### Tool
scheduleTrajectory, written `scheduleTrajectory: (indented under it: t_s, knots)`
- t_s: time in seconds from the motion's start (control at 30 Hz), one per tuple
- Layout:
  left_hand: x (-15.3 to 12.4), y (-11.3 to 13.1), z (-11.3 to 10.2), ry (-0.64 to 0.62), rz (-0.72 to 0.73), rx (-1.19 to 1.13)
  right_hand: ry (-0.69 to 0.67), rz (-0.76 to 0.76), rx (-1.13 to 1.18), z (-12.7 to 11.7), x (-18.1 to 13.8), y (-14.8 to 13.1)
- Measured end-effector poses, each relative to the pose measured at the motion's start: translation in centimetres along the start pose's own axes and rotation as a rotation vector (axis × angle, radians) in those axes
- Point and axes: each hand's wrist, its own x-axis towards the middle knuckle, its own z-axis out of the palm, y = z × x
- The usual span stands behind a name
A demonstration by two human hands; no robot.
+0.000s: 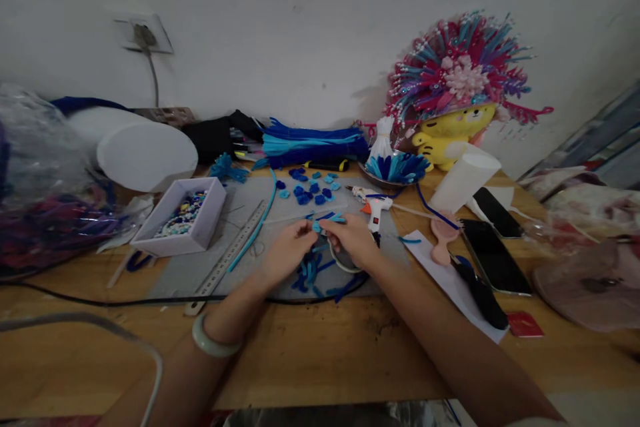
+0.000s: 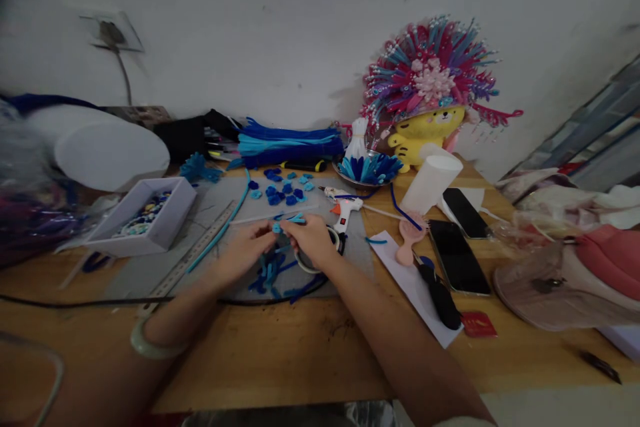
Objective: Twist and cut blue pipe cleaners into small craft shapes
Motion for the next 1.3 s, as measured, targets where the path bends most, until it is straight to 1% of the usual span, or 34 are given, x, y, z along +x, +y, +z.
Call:
scheduleTrajectory:
  t_s: [0.03,0.07,0.13,0.17,0.2,0.23,0.3,0.33,0.4,0.43,0.5,0.57,0.63,0.67,0.7,0.77,0.83,0.9,0.97,1.0,1.07,1.1,1.13,1.17,1.2,1.23,1.3]
  knots:
    - [-0.1,0.1,0.0,0.043,0.082,0.063,-0.04,0.093,0.147,0.1,0.0,0.0]
    - [-0.2,0.3,0.0,0.075,0.159,0.102,-0.108,0.184,0.295,0.2,0.1,-0.1]
    - [-0.4,0.5,-0.1,0.122,0.287,0.133,-0.279,0.315,0.508,0.2,0.1,-0.3]
    - [-0.5,0.6,-0.1,0.134,0.317,0.139,-0.339,0.337,0.553,0.2,0.1,-0.3]
    - [-0.5,0.6,-0.2,0.141,0.319,0.137,-0.355,0.32,0.557,0.2,0.0,-0.3]
    - [-0.4,0.7,-0.2,0.134,0.288,0.13,-0.329,0.267,0.521,0.2,0.0,-0.3]
    - [-0.2,0.7,-0.3,0.067,0.161,0.061,-0.219,0.079,0.347,0.2,-0.2,-0.2]
    - [-0.2,0.7,-0.3,0.016,0.086,-0.013,-0.168,-0.038,0.234,0.1,-0.2,-0.1]
    - [-0.1,0.8,-0.4,-0.083,-0.056,-0.217,-0.125,-0.236,0.033,0.0,-0.3,0.0]
    - [-0.1,0.9,-0.4,-0.129,-0.127,-0.32,-0.131,-0.294,-0.032,-0.2,-0.3,0.0]
    - [-0.2,1.2,-0.5,-0.219,-0.287,-0.476,-0.15,-0.355,-0.115,-0.6,-0.3,0.0]
    - [-0.4,1.5,-0.7,-0.298,-0.433,-0.548,-0.138,-0.441,-0.22,-0.9,-0.4,-0.1]
    - [-0.4,1.6,-0.8,-0.329,-0.514,-0.555,-0.109,-0.572,-0.37,-1.2,-0.4,-0.1]
    - [-0.4,1.5,-0.8,-0.325,-0.528,-0.539,-0.095,-0.624,-0.439,-1.3,-0.4,-0.1]
    - [-0.4,1.4,-0.7,-0.312,-0.526,-0.512,-0.089,-0.645,-0.486,-1.3,-0.5,-0.2]
    - [-0.2,1.1,-0.5,-0.265,-0.454,-0.435,-0.078,-0.589,-0.498,-1.0,-0.5,-0.2]
    - [-0.1,0.8,-0.3,-0.18,-0.285,-0.292,-0.062,-0.427,-0.406,-0.5,-0.7,-0.3]
    - [-0.1,0.5,-0.1,-0.09,-0.09,-0.018,-0.043,-0.205,-0.238,0.2,-0.8,-0.4]
    - [-0.2,0.3,0.0,0.008,0.11,0.363,-0.031,0.01,0.009,0.7,-0.9,-0.7]
    - [-0.3,0.3,-0.1,0.054,0.223,0.559,-0.046,0.122,0.161,0.8,-0.9,-0.9]
    - [-0.4,0.2,-0.4,0.101,0.478,0.89,-0.136,0.364,0.47,0.8,-0.9,-1.3]
    - [-0.5,0.2,-0.5,0.102,0.599,1.008,-0.196,0.478,0.607,0.7,-0.9,-1.4]
    - [-0.5,0.2,-0.7,0.091,0.693,1.087,-0.255,0.573,0.716,0.6,-0.9,-1.6]
    - [-0.5,0.1,-0.9,0.08,0.749,1.13,-0.3,0.636,0.787,0.5,-0.8,-1.6]
    - [-0.4,0.1,-1.0,0.078,0.766,1.141,-0.321,0.651,0.821,0.4,-0.8,-1.6]
    - [-0.4,0.1,-1.1,0.083,0.747,1.123,-0.315,0.622,0.821,0.4,-0.8,-1.5]
    - [-0.2,0.2,-1.0,0.111,0.637,1.012,-0.256,0.47,0.711,0.5,-0.7,-1.1]
